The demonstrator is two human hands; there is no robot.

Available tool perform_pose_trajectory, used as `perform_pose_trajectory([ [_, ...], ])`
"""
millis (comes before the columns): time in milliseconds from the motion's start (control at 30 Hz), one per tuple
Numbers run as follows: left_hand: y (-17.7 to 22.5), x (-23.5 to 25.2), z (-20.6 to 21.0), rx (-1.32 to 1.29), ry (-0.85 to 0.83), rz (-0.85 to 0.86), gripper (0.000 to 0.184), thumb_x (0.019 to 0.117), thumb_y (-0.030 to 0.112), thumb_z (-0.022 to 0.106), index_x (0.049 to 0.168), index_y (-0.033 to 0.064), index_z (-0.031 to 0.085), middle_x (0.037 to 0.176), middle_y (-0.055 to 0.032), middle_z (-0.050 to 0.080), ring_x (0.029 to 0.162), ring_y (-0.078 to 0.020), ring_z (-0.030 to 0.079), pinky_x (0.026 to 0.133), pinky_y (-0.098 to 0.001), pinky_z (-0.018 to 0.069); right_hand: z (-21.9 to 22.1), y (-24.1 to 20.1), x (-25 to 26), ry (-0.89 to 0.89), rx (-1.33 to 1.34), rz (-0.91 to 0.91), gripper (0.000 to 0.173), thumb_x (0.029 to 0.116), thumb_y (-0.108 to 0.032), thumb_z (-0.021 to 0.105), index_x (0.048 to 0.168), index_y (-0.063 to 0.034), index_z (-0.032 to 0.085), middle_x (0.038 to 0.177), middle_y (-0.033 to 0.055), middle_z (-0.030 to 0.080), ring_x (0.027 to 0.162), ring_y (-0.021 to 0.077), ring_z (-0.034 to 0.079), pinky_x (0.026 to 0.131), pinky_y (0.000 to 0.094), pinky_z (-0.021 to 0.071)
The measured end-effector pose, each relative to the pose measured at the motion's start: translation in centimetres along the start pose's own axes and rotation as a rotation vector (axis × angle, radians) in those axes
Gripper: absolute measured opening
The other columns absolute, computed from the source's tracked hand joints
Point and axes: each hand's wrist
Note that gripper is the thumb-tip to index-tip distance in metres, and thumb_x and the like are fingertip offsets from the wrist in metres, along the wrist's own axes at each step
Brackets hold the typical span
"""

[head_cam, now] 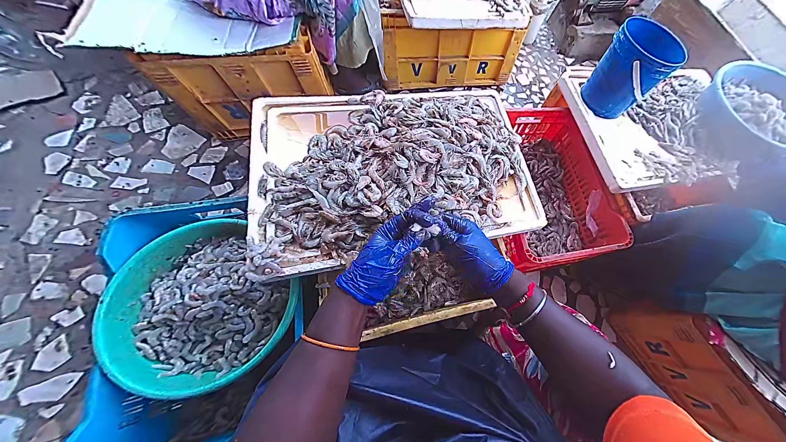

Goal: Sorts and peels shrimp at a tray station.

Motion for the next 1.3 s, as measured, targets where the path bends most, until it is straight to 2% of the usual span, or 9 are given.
perform_pose_trajectory([
  [167, 1.3, -0.8, -1.4, -0.239, 0.117, -0.002, 0.028, 0.1022, 0.011, 0.055, 0.129, 0.014, 0.062, 0.147, -0.0055, 0.057, 0.129, -0.0222, 0.059, 0.105, -0.0428, 0.0517, -0.9, -0.4, 0.1, -0.053, -0.006, -0.06, 0.027, 0.1105, -0.023, 0.042, 0.114, -0.0076, 0.064, 0.095, 0.0011, 0.068, 0.086, 0.0083, 0.065, 0.084, 0.0281, 0.0561],
  [233, 2.6, -1.5, -2.5, -0.29, 0.248, 0.066, 0.03, 0.1051, 0.015, 0.052, 0.135, 0.0187, 0.057, 0.149, -0.0042, 0.057, 0.134, -0.023, 0.056, 0.107, -0.045, 0.0502, -1.5, -0.1, 0.2, -0.133, -0.401, -0.048, 0.029, 0.1094, -0.022, 0.047, 0.116, -0.0036, 0.068, 0.1, 0.0054, 0.07, 0.091, 0.0107, 0.065, 0.087, 0.0305, 0.0543],
  [333, 5.1, -3.2, -4.6, -0.342, 0.481, 0.295, 0.046, 0.1126, 0.027, 0.029, 0.158, 0.0252, 0.031, 0.162, -0.0013, 0.04, 0.145, -0.0225, 0.044, 0.115, -0.0471, 0.0408, -1.5, 1.6, 0.9, -0.322, -1.268, 0.225, 0.048, 0.1022, -0.047, 0.055, 0.133, -0.0111, 0.065, 0.134, 0.0157, 0.064, 0.127, 0.0329, 0.058, 0.106, 0.0605, 0.0415],
  [500, 6.4, -3.9, -9.2, -0.55, 1.085, 0.388, 0.034, 0.1113, 0.043, 0.024, 0.119, 0.0246, 0.052, 0.105, 0.007, 0.061, 0.094, -0.0075, 0.061, 0.09, -0.0323, 0.0508, -3.4, 1.6, 5.0, 0.054, -1.166, 0.161, 0.032, 0.1026, -0.039, 0.057, 0.119, -0.0174, 0.074, 0.118, 0.01, 0.072, 0.114, 0.0289, 0.066, 0.098, 0.0561, 0.0508],
  [600, 6.0, -1.7, -7.9, -0.439, 1.061, 0.206, 0.02, 0.1105, 0.038, 0.039, 0.117, 0.0245, 0.053, 0.103, 0.0071, 0.062, 0.09, -0.006, 0.062, 0.084, -0.0291, 0.0531, -4.6, -1.3, 10.4, 0.236, -1.144, 0.093, 0.031, 0.1038, -0.034, 0.053, 0.12, -0.0169, 0.073, 0.12, 0.0106, 0.072, 0.116, 0.0298, 0.066, 0.1, 0.0576, 0.0498],
  [667, 6.0, -0.4, -6.4, -0.378, 0.946, 0.072, 0.029, 0.1086, 0.036, 0.048, 0.134, 0.0233, 0.055, 0.115, 0.0053, 0.065, 0.098, -0.0077, 0.064, 0.088, -0.0295, 0.054, -4.9, -2.8, 14.7, 0.284, -1.207, 0.081, 0.031, 0.1041, -0.028, 0.051, 0.125, -0.0171, 0.071, 0.126, 0.0108, 0.07, 0.123, 0.0296, 0.063, 0.104, 0.056, 0.0482],
  [833, 4.9, 0.8, -5.5, -0.315, 0.78, -0.122, 0.034, 0.111, 0.028, 0.041, 0.138, 0.0174, 0.059, 0.115, 0.0017, 0.067, 0.096, -0.0099, 0.066, 0.083, -0.029, 0.0559, -4.3, -2.3, 21.6, 0.259, -1.568, 0.268, 0.03, 0.0966, -0.025, 0.059, 0.122, -0.0145, 0.071, 0.124, 0.0159, 0.07, 0.12, 0.0376, 0.064, 0.093, 0.0632, 0.0499],
  [1133, 3.1, 2.3, -5.2, -0.102, 0.778, -0.149, 0.03, 0.1098, 0.02, 0.045, 0.134, 0.0118, 0.063, 0.112, -0.0022, 0.07, 0.093, -0.0098, 0.066, 0.08, -0.0276, 0.0548, -2.9, 0.3, 18.1, -0.048, -1.528, 0.181, 0.033, 0.1015, -0.039, 0.057, 0.121, -0.0165, 0.071, 0.118, 0.0143, 0.072, 0.116, 0.038, 0.065, 0.094, 0.0664, 0.0466],
  [1300, 0.7, 2.7, -4.7, 0.882, 0.519, -0.066, 0.049, 0.0961, 0.013, 0.069, 0.144, 0.0225, 0.061, 0.152, -0.006, 0.054, 0.142, -0.0242, 0.048, 0.117, -0.048, 0.0389, -1.5, -1.5, 14.1, 0.017, -1.507, -0.091, 0.032, 0.1022, -0.045, 0.057, 0.112, -0.0195, 0.074, 0.106, 0.0092, 0.074, 0.106, 0.0338, 0.068, 0.092, 0.0639, 0.0472],
])
Point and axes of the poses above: each hand's wrist, its own x-axis towards the middle knuckle, its own z-axis out of the palm, y = z × x
